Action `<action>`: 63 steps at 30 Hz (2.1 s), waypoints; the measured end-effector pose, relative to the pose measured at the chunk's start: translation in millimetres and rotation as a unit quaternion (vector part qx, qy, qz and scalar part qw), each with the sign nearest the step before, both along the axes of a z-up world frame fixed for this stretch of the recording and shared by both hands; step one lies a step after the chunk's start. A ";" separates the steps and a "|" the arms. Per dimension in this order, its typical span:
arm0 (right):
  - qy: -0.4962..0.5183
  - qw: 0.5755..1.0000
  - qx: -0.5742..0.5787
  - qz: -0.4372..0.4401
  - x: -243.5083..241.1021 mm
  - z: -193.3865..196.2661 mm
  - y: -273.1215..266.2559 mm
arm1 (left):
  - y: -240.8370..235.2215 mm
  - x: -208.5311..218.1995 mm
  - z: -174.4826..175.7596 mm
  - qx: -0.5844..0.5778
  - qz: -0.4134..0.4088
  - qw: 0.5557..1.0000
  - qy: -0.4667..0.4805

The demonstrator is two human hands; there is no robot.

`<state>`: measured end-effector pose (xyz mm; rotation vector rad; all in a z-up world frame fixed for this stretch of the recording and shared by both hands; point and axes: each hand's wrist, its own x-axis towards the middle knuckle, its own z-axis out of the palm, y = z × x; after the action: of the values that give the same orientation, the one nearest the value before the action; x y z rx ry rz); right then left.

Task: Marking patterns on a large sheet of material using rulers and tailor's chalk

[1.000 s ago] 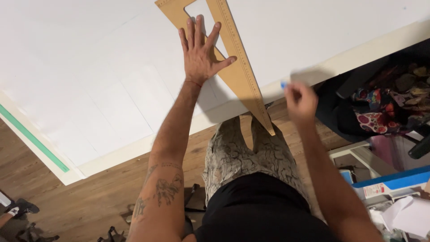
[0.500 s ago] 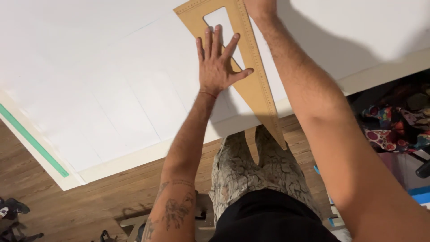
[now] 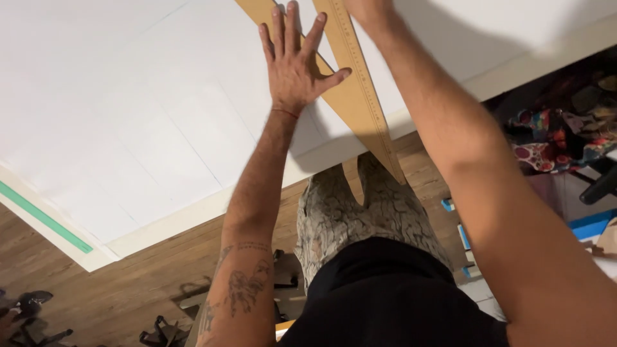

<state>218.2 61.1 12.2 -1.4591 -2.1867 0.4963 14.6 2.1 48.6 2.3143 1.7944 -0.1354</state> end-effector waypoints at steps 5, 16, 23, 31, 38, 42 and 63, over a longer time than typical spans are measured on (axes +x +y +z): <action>0.080 0.996 -0.033 0.010 28.6 43.1 -84.2 | -0.2 -6.3 -0.9 0.026 -0.001 1.000 -0.003; 0.128 0.933 -0.310 -0.129 132.6 134.6 -229.8 | -4.6 -17.6 -40.7 0.106 -0.012 0.991 -0.078; 0.175 0.704 -0.638 -0.259 80.7 91.3 -275.6 | -50.9 -53.8 -34.5 0.130 0.037 0.985 -0.105; 0.404 0.716 -0.523 -0.225 74.2 8.6 -303.1 | -68.1 -6.7 -38.9 0.194 0.118 0.962 -0.150; 0.351 0.748 -0.491 -0.275 180.1 10.0 -301.0 | -38.8 104.3 20.4 0.154 0.100 0.962 -0.201; 0.373 0.793 -0.388 -0.284 217.8 -11.7 -320.2 | -36.6 139.6 7.2 0.139 0.067 0.972 -0.177; 0.344 0.828 -0.426 -0.124 172.8 34.0 -299.8 | -95.6 24.4 -29.8 0.241 0.186 0.927 -0.219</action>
<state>391.0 -238.6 46.2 -1.5548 -1.1814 1.7372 39.0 -93.5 18.8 1.9803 2.1266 0.9009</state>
